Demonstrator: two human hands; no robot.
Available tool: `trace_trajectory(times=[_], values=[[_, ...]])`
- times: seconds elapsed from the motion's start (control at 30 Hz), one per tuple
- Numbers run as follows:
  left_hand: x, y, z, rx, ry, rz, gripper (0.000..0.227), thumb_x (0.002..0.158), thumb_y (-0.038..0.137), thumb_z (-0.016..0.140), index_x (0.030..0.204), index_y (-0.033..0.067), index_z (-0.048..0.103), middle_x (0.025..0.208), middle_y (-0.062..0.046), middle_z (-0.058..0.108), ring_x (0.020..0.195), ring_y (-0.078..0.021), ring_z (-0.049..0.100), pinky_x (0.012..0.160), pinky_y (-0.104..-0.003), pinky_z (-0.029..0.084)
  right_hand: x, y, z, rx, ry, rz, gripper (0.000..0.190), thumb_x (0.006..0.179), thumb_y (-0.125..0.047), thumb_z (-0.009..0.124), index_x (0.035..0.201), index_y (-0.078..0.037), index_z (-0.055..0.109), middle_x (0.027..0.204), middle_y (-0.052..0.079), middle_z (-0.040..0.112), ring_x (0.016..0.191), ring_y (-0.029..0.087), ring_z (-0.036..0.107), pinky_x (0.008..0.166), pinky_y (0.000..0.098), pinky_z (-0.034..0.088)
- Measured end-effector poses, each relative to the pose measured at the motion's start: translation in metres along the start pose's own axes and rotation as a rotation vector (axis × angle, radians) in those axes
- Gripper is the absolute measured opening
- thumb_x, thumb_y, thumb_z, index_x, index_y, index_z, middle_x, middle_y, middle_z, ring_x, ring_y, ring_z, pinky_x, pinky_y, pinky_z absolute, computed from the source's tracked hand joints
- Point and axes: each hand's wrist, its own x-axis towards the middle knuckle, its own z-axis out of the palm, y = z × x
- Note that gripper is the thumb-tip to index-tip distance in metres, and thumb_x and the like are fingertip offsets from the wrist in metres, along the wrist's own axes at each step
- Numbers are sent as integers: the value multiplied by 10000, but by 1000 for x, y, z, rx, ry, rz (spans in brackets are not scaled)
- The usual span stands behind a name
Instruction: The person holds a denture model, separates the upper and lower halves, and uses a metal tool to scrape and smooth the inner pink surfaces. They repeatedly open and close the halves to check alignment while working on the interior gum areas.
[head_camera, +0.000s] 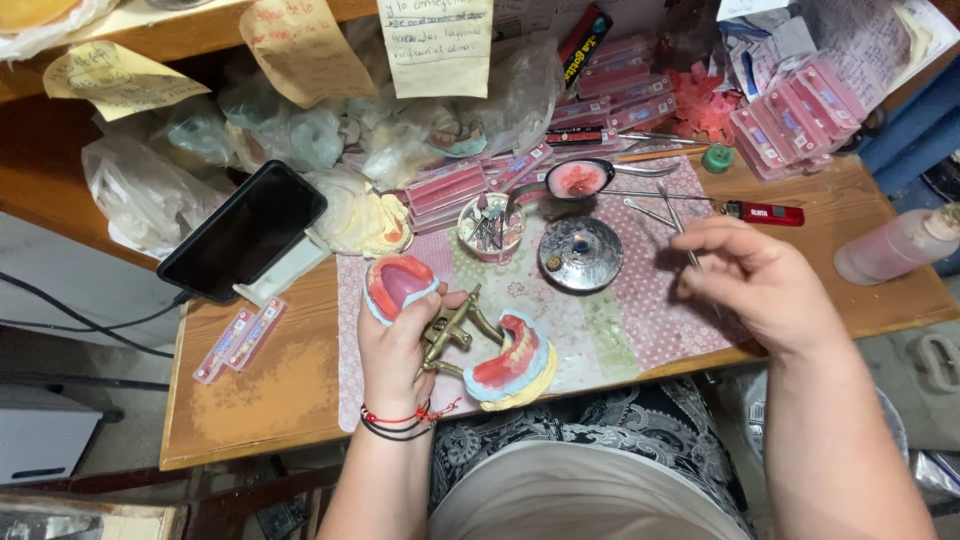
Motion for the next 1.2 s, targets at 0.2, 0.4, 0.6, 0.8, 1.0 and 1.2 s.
trace_trajectory(times=[0.2,0.4,0.6,0.8,1.0,1.2], values=[[-1,20,-10,-30,-40,102,188,843,-48,678,1026,-17,650,899,-162,735,795,-309,788,749,-449,681,2,22,8,-878,126,-246,153,966,-93,701,1109,-123,746,1047,35,746,1010,247,635,940,376,473],[-3,65,-29,-142,247,145,226,811,-64,632,1029,-13,601,878,-198,698,743,-323,774,683,-449,664,1,15,15,-982,74,-604,154,983,-103,736,1132,-97,777,1254,107,764,1119,299,679,1060,455,453],[-9,59,-43,-223,136,233,326,739,-88,718,1047,-35,627,849,-235,718,717,-374,786,629,-483,681,-29,-1,118,-253,-246,-549,679,719,-250,914,1314,-21,681,1299,196,735,1204,331,702,1022,475,528],[-22,63,-17,-111,-156,205,324,727,-64,729,1035,-22,637,899,-240,723,762,-346,791,658,-420,673,-16,39,180,437,-498,-366,1109,611,-87,980,1524,118,384,1242,237,676,1088,284,689,976,454,563],[14,67,-32,701,-434,587,598,759,252,874,1307,170,647,980,-149,763,942,-369,776,793,-503,639,-13,30,193,422,-419,-366,1272,575,-179,1014,1600,32,291,1101,141,632,939,150,693,829,263,607],[29,60,-34,1017,-771,1043,482,975,437,684,1392,207,606,1092,-86,782,1015,-290,775,881,-431,644,-17,2,206,249,-300,-414,1299,521,-231,1033,1591,39,349,1067,129,646,963,149,679,837,291,583]])
